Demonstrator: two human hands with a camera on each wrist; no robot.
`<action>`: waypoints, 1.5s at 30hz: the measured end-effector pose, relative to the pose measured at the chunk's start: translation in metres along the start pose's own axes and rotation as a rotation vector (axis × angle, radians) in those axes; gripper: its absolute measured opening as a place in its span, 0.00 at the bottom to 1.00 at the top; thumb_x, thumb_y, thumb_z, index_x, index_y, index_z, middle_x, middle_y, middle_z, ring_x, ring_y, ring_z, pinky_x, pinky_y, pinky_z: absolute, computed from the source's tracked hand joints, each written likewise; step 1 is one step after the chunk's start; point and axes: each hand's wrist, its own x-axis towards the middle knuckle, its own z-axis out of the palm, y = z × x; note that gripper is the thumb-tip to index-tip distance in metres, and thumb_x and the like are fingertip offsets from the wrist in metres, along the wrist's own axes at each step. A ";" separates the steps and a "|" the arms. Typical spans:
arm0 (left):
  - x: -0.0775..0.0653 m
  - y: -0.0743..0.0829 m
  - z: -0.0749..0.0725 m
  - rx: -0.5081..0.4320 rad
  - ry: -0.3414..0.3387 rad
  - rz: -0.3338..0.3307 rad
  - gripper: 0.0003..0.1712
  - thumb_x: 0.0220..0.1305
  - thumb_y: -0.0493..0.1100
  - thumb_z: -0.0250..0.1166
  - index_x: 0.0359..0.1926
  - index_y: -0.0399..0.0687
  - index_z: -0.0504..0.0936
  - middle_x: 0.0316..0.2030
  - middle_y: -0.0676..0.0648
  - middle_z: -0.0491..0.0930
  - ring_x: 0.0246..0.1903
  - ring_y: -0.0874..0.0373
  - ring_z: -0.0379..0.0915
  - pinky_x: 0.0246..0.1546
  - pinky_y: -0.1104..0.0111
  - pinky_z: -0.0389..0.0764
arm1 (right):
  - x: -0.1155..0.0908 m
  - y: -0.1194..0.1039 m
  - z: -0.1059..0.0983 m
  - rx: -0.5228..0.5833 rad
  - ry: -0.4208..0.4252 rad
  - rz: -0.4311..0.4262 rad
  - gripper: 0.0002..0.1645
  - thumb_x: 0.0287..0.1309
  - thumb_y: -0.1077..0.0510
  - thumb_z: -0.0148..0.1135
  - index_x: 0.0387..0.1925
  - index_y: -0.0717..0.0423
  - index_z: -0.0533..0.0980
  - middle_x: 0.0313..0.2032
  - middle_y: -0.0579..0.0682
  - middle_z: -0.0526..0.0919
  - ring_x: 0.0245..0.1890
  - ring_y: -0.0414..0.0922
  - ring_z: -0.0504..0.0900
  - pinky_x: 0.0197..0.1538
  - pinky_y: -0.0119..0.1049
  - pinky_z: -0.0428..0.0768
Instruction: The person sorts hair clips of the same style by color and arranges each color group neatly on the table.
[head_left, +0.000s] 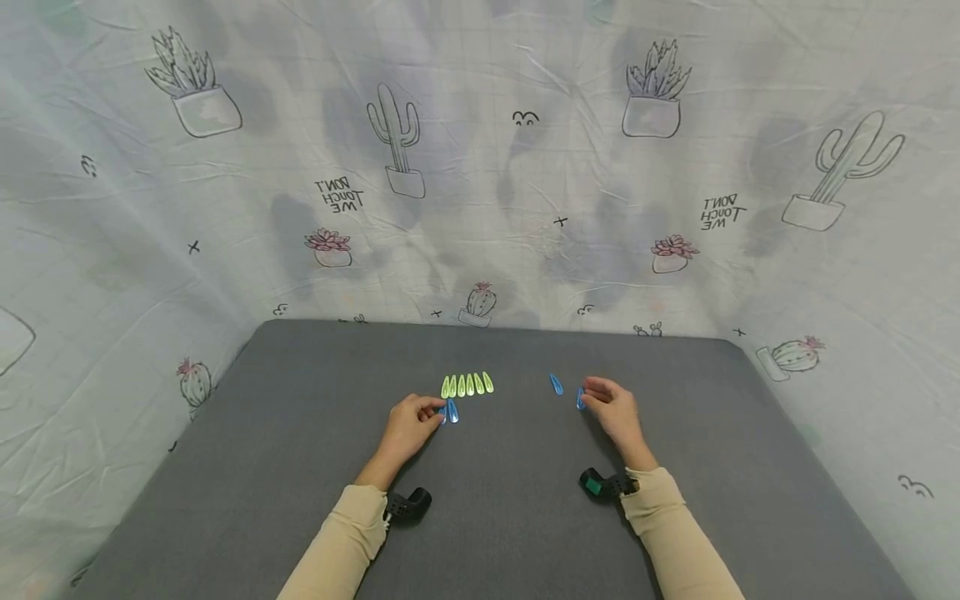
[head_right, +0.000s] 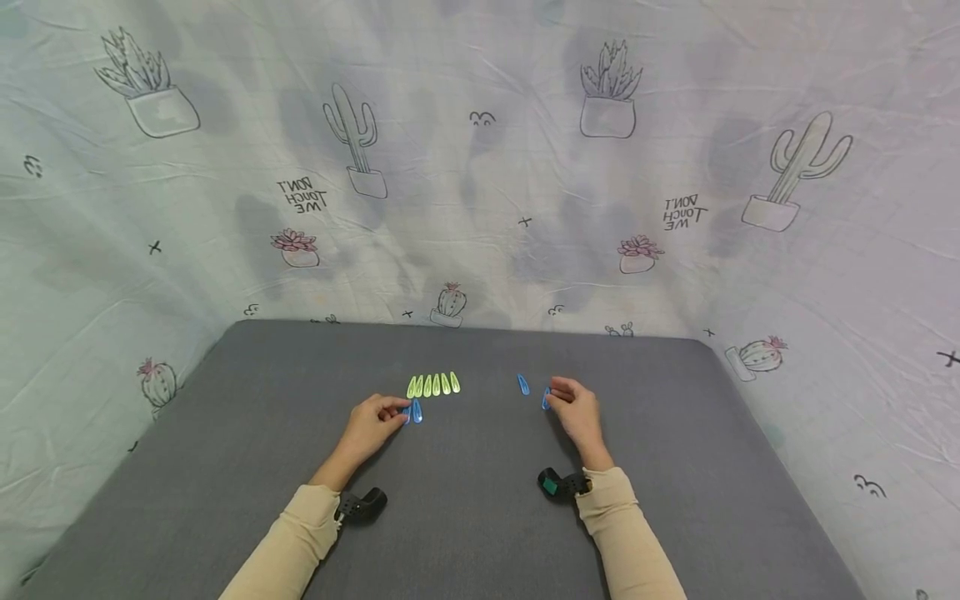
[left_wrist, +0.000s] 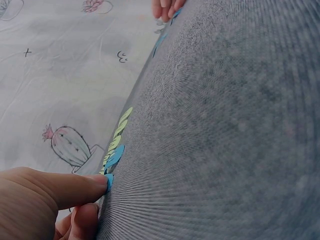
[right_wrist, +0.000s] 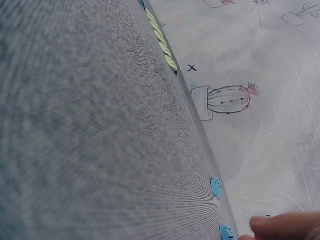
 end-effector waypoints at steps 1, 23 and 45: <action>0.000 0.000 0.000 0.000 0.001 0.002 0.10 0.53 0.35 0.70 0.39 0.43 0.86 0.25 0.49 0.73 0.24 0.62 0.65 0.26 0.71 0.67 | 0.000 0.000 0.000 -0.021 0.004 -0.005 0.23 0.58 0.62 0.63 0.55 0.64 0.75 0.52 0.63 0.79 0.52 0.55 0.79 0.39 0.20 0.73; -0.002 0.000 0.000 0.009 -0.002 0.002 0.10 0.53 0.35 0.69 0.39 0.43 0.86 0.25 0.50 0.72 0.24 0.62 0.64 0.26 0.71 0.66 | 0.006 -0.013 0.009 -0.308 0.039 0.017 0.18 0.51 0.65 0.66 0.45 0.65 0.79 0.37 0.60 0.83 0.38 0.54 0.81 0.43 0.47 0.77; 0.000 0.002 -0.002 0.004 -0.009 0.001 0.10 0.53 0.35 0.69 0.39 0.43 0.86 0.25 0.50 0.73 0.24 0.62 0.65 0.25 0.71 0.66 | 0.000 -0.023 0.013 -0.003 -0.043 0.115 0.19 0.56 0.67 0.62 0.51 0.65 0.78 0.42 0.61 0.83 0.38 0.42 0.80 0.37 0.28 0.77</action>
